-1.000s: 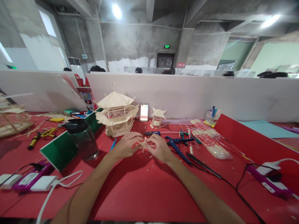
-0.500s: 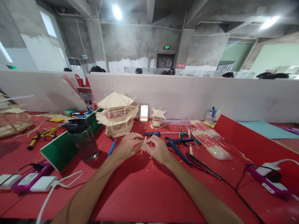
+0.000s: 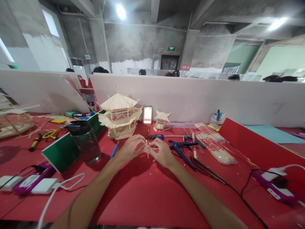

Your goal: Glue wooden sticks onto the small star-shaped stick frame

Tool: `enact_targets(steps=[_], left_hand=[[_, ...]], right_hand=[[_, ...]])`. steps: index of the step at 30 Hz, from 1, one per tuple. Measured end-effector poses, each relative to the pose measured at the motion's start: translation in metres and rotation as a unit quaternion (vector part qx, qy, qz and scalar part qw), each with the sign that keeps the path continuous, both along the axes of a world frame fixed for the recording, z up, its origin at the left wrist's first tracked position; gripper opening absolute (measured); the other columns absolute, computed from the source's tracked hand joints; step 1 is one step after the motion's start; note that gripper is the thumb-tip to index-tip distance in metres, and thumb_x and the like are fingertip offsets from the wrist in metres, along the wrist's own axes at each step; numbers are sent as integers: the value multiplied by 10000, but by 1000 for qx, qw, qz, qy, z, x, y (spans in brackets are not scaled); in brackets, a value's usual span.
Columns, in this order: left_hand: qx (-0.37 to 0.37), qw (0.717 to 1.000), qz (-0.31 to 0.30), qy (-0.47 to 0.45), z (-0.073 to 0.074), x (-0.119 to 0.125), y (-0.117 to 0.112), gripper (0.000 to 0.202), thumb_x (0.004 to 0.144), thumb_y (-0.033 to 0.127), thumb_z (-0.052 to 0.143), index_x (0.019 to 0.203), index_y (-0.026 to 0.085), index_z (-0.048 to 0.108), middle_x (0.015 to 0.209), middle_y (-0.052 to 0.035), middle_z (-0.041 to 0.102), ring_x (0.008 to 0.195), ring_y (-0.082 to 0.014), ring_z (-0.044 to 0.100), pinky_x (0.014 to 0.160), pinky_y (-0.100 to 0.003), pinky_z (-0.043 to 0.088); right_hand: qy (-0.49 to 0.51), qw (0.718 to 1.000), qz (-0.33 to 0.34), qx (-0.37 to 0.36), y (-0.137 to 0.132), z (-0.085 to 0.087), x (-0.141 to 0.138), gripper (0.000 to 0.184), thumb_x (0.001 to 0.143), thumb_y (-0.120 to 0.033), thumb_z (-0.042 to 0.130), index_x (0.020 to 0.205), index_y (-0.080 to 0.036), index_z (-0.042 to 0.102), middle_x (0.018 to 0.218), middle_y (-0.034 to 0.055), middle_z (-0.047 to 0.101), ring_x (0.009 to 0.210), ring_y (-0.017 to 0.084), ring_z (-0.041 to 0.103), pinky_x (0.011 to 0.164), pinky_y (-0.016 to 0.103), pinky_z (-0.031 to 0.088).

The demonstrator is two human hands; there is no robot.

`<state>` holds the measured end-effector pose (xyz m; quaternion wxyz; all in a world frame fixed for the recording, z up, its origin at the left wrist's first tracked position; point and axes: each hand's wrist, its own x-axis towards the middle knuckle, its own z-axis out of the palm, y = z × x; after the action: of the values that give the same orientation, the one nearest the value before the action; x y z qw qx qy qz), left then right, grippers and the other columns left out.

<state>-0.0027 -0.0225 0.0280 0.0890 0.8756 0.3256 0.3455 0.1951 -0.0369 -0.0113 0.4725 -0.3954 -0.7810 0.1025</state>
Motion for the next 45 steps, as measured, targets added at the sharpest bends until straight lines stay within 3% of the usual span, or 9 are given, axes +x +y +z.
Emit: enact_targets(steps=[6,11,14,16,20,25,32,37,45], left_hand=[[-17,989,48,-142,5,-3,5,205,928,328,523,823,184,624,964,-47,655,953,-183,607,901,-330,476],[-90,931,101,-339,6,-16,21,318,875,485,570,845,169,601,885,-45,669,836,-174,641,819,-325,531],[-144,905,107,-385,3,-25,31,388,865,551,556,880,165,580,888,-55,693,808,-176,664,786,-330,549],[-153,924,114,-331,-1,-30,37,389,862,552,550,849,164,585,841,-46,690,788,-176,655,767,-320,540],[-104,979,152,-90,-13,-34,41,256,863,420,552,768,185,590,764,-22,659,742,-182,607,752,-314,485],[-78,970,200,118,-28,-31,39,121,871,246,519,834,210,628,830,-40,680,787,-203,612,726,-296,425],[-116,955,210,175,-26,-32,35,127,864,219,534,845,232,658,867,-45,712,810,-222,644,675,-279,407],[-126,947,216,204,-29,-33,36,100,848,319,605,824,236,655,856,-44,716,771,-220,653,650,-272,413],[-94,941,249,210,-27,-35,35,166,848,193,523,812,230,681,921,-90,712,849,-257,648,705,-317,434]], right_hand=[[5,1000,27,-10,1,0,1,78,897,-200,589,859,-195,657,888,42,620,870,180,603,787,303,499],[-20,999,31,0,0,1,2,104,919,-215,584,881,-204,680,871,48,626,859,183,598,787,311,504],[-33,999,38,18,0,1,3,94,918,-212,602,898,-207,693,876,45,637,863,182,594,808,321,497],[-33,997,56,33,1,-1,4,94,920,-200,605,919,-209,699,884,42,641,867,177,594,827,322,496],[-33,992,100,63,2,-7,5,134,940,-200,579,976,-219,706,918,49,649,889,174,605,842,312,512],[-43,987,140,72,2,-13,3,177,961,-213,543,1028,-214,707,955,59,654,902,170,630,841,299,529],[-113,973,196,41,10,-21,5,275,941,-93,489,1058,-219,703,1035,61,678,953,153,648,841,273,530],[-159,971,167,56,16,-24,9,365,824,32,543,1048,-207,703,1027,64,701,947,167,643,836,277,515],[-106,984,146,-5,8,-13,13,437,817,50,469,1046,-220,725,1022,38,747,911,177,651,842,307,495]])
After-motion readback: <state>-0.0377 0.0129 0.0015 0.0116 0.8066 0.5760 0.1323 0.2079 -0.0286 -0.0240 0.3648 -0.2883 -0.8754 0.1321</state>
